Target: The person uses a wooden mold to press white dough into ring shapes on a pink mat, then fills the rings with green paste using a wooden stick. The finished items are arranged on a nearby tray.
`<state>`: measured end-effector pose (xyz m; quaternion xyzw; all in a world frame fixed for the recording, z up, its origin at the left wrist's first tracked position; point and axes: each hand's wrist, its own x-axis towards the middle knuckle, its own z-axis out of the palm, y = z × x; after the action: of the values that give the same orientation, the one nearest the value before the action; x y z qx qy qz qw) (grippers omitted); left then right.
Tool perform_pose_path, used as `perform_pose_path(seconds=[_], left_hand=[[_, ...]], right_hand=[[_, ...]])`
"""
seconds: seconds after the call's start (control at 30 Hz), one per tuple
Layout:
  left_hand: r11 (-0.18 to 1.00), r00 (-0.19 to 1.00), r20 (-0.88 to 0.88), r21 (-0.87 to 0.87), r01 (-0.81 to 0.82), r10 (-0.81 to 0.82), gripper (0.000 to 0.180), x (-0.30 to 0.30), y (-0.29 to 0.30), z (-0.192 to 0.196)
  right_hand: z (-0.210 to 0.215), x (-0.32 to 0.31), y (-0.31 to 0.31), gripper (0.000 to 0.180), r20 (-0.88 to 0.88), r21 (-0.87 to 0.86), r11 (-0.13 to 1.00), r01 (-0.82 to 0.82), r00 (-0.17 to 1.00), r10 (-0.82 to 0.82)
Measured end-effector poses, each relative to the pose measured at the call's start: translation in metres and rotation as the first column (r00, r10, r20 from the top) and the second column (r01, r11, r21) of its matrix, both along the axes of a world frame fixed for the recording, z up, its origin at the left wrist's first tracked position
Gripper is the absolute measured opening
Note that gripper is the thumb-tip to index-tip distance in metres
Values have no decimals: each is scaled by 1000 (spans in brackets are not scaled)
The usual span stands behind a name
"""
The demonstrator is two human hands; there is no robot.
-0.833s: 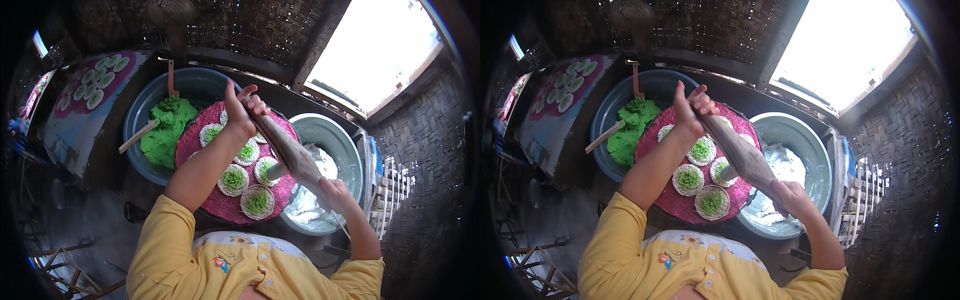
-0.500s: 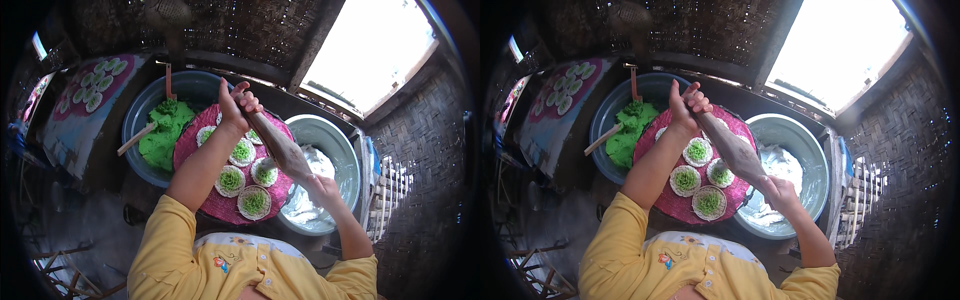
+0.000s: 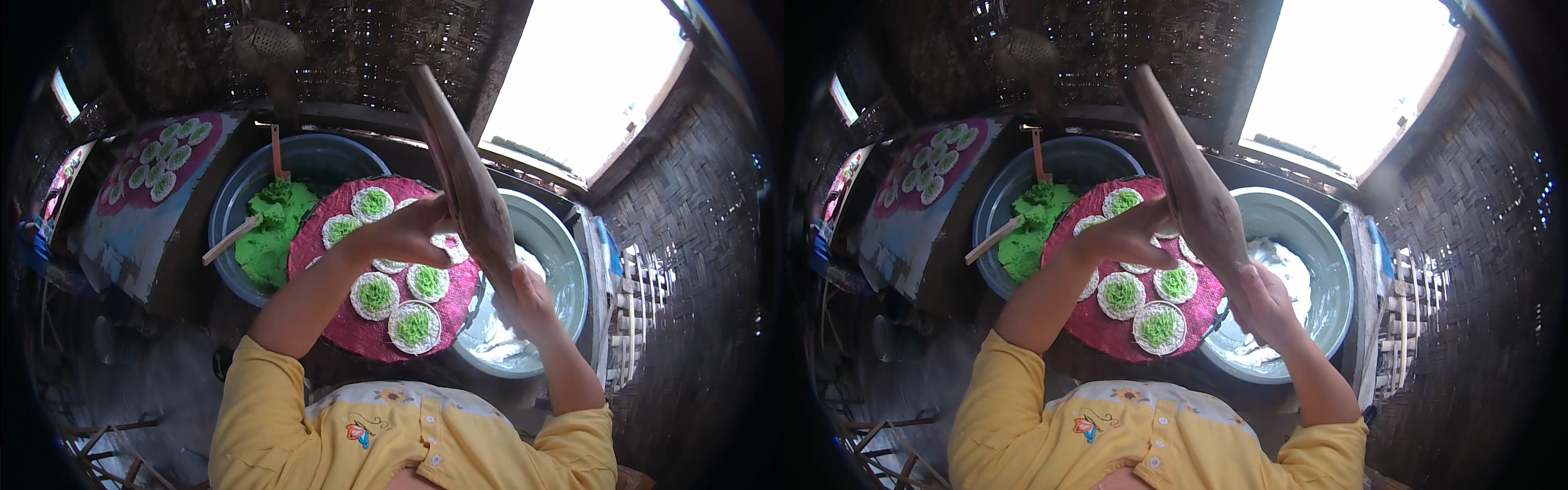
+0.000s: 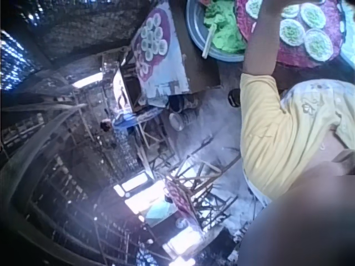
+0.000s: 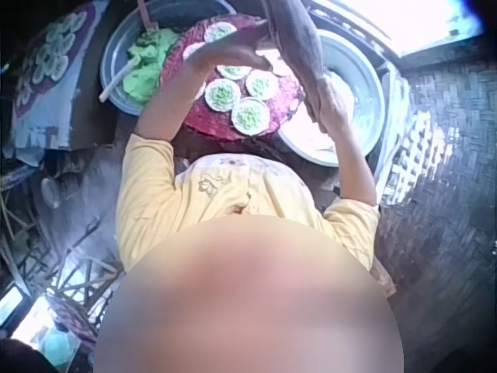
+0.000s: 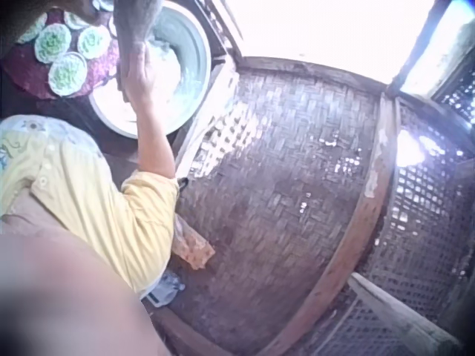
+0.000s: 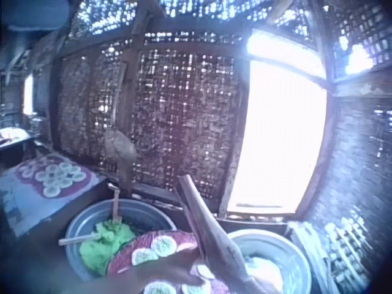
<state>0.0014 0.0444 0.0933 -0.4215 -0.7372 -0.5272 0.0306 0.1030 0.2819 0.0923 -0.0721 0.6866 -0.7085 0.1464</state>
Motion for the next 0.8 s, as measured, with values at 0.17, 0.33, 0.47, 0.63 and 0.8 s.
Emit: perform_pose_path(seconds=[0.17, 0.33, 0.47, 0.63, 0.8], left_hand=[[721, 651, -405, 32, -692, 642, 36, 15, 20, 32], [740, 644, -677, -218, -637, 355, 24, 48, 20, 55], [955, 859, -504, -199, -219, 92, 23, 63, -11, 68], [794, 935, -355, -563, -228, 17, 19, 103, -84, 83], [698, 827, -561, -578, -422, 35, 20, 137, -163, 96]], right_hand=[[38, -12, -41, 48, -430, 513, 831, 216, 902, 31], [117, -35, -79, 36, -920, 323, 695, 643, 385, 72], [149, -9, -126, 50, -891, 331, 638, 696, 8, 453], [162, 46, -165, 49, -682, 709, 665, 237, 469, 561], [168, 59, -199, 51, -613, 552, 816, 172, 747, 257]])
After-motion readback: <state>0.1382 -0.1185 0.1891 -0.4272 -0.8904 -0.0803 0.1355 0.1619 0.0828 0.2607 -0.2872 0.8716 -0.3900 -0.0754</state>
